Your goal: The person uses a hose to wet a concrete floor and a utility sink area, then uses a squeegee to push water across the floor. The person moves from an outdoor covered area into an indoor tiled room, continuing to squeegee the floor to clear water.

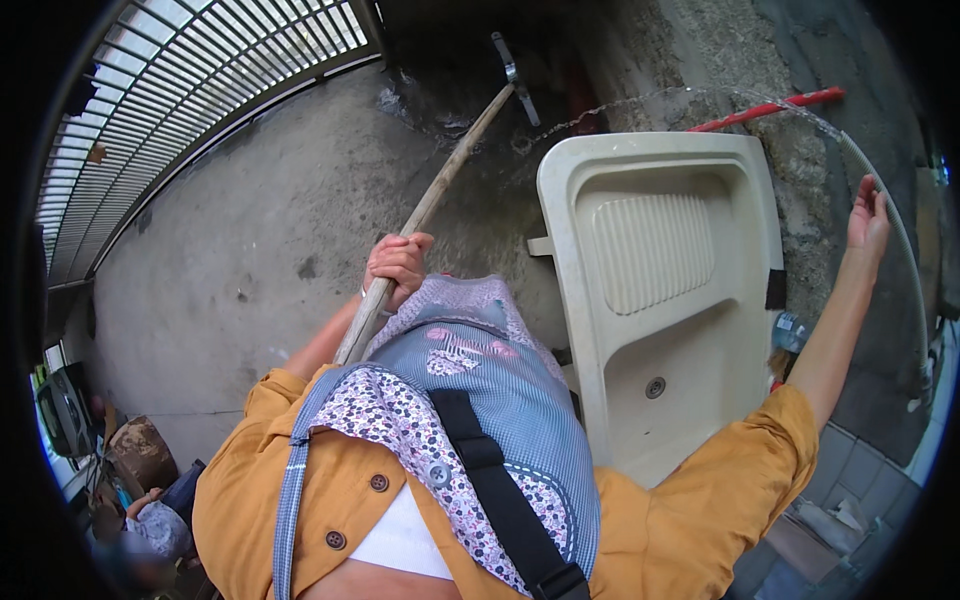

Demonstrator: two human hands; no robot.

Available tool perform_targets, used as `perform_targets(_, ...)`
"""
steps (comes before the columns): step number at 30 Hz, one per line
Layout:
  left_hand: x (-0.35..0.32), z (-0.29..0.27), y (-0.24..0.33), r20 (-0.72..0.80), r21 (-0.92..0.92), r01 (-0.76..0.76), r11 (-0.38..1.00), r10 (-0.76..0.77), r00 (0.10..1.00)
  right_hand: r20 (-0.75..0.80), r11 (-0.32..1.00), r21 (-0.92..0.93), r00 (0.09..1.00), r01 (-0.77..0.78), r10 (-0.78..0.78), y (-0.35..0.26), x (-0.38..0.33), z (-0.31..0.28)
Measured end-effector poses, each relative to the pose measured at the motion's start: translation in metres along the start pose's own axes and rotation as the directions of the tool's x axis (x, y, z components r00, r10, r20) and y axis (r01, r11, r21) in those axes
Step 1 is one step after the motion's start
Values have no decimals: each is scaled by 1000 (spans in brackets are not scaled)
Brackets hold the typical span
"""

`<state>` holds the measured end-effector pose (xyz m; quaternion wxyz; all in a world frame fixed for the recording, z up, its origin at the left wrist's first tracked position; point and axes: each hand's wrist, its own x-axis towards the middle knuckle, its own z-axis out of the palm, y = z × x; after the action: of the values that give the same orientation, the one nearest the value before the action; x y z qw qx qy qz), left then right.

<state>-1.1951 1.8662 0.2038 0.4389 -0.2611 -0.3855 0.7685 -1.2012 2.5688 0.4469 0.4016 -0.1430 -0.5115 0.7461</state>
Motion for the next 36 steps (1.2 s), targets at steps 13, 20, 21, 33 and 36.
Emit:
perform_targets(13, -1, -66, 92, -226, 152, 50, 987, -15, 974, -28, 1000, -5, 1000, 11, -11, -7, -15, 19)
perform_targets(20, -27, -81, 118, -528, 571, 113, 813, 259, 809, -12, 999, -33, 1000, -12, 11, -3, -12, 12)
perform_targets(21, -29, -80, 116, -559, 680, 173, 712, 350, 752, -22, 999, -38, 1000, -15, 14, -2, -13, 13)
perform_targets(33, -48, -86, 119, -549, 825, 340, 451, 498, 672, -95, 990, -135, 995, -36, 23, 0, 6, -13)
perform_targets(36, -51, -88, 119, -541, 838, 369, 403, 517, 663, -95, 989, -148, 995, -26, 12, 1, 8, -14)
